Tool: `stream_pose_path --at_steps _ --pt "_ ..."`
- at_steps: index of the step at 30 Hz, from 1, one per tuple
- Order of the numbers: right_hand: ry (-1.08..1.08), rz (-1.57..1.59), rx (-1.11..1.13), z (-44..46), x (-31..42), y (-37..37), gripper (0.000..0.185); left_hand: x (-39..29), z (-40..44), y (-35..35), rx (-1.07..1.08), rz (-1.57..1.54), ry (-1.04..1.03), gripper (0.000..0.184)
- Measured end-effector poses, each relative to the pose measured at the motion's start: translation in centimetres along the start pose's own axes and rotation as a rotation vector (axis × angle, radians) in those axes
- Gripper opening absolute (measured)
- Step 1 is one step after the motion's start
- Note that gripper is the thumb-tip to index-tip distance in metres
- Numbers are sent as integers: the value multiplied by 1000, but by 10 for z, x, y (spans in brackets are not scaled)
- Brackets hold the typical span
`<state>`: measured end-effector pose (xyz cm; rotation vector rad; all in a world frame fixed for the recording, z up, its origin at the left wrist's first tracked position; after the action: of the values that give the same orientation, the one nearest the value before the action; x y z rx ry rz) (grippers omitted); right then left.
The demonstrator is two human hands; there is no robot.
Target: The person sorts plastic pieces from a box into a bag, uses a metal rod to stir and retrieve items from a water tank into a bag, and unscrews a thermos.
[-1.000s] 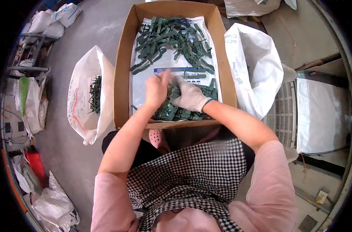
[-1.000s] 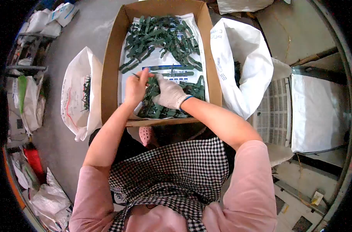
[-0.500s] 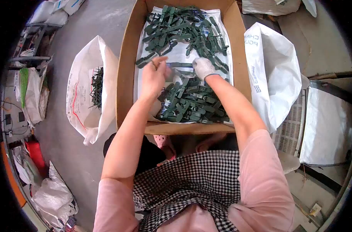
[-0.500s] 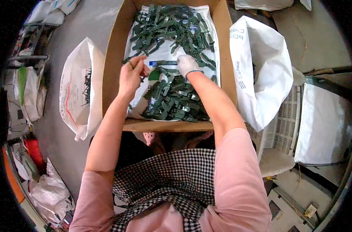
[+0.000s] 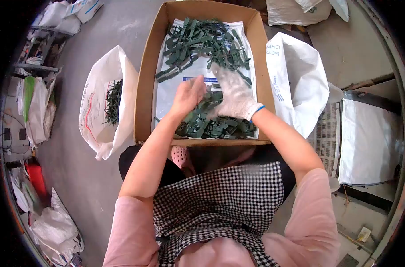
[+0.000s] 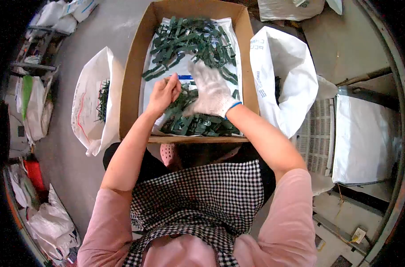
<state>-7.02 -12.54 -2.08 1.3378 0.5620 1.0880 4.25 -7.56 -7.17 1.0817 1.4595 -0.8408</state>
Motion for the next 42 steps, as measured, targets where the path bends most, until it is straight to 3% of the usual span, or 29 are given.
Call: stream_pose_path --at_steps 1,2,5,9,11,12,14,15,18,19,20,21,22,23,25,26,27,28,29,30,31,32,34,36,38,40,41,42 --pt "-54 301 147 -5 1 -5 129 -10 -4 -8 65 -261 -84 45" --pt "-235 793 318 -14 -8 -36 130 -12 -8 -10 72 -256 -88 45" --pt "-397 1691 217 -22 9 -61 114 -7 -13 -16 36 -686 -9 41" --pt "-159 1431 89 -9 2 -52 93 -14 -6 -11 22 -590 -53 42" --pt "-202 485 281 -10 -12 -50 67 -14 -1 4 40 -40 -46 40" --pt "-203 483 287 -11 -13 -54 67 -9 0 7 35 259 -9 37" --pt "-191 44 514 -14 -21 -78 50 -11 -9 -15 19 1086 -482 28" --pt "-184 17 655 -19 -16 -89 41 -21 -16 -24 156 1374 -373 21" --pt "-10 14 721 -20 -15 -131 50 -32 -19 -4 238 1428 -275 21" --pt "-12 17 798 -13 -23 -132 68 -38 -16 27 153 1355 -267 23" --pt "-25 102 674 1 -41 -139 84 -44 -17 58 77 1284 -250 25" --pt "-157 58 704 19 -62 -130 78 -69 -27 86 -46 1171 -97 25" --pt "-294 -189 432 33 -93 -115 60 -62 -29 134 -154 1113 -114 24" --pt "-461 -238 372 42 -143 -132 45 -53 -33 178 -255 1134 17 26" --pt "-589 -257 160 40 -202 -143 35 -27 -45 248 -335 1215 245 31" --pt "-620 -162 168 31 -232 -175 32 -7 -54 272 -313 1274 343 33" --pt "-670 -46 313 24 -228 -187 30 13 -64 288 -311 1276 357 33" --pt "-718 69 454 13 -219 -195 27 20 -72 297 -394 1471 212 33" --pt "-568 102 449 15 -199 -204 27 15 -75 295 -477 1657 47 33" --pt "-420 128 441 17 -177 -212 26 3 -70 283 -478 1649 45 33" --pt "-277 10 581 16 -148 -200 24 -22 -60 257 -497 1476 -16 31" --pt "-219 -16 407 16 -128 -183 21 -39 -51 232 -513 1302 -71 30" --pt "-81 -175 368 12 -86 -142 19 -51 -29 183 -440 1103 -313 26" --pt "-92 -237 329 11 -58 -103 16 -69 -19 101 -210 1085 -446 20" --pt "-101 -300 285 5 -32 -66 15 -81 -23 31 -45 1215 -605 26" --pt "30 -185 -18 -3 4 -16 10 -74 -17 -2 -151 1189 -635 29" --pt "161 -196 -165 -11 14 -11 9 -63 -10 -7 -137 1094 -522 29" --pt "145 -326 -47 -17 27 -1 12 -51 -3 -10 -120 998 -411 31"
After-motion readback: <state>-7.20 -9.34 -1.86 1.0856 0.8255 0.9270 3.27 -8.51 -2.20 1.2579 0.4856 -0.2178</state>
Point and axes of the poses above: each hand's wrist, its own z-axis towards the middle knuckle, its own y-axis out of the back of the hand, x = y × z, the point moved 8 cm from there along z, towards the middle knuckle, and after that the axes turned 1 degree about -x, right-handed, at the moved point
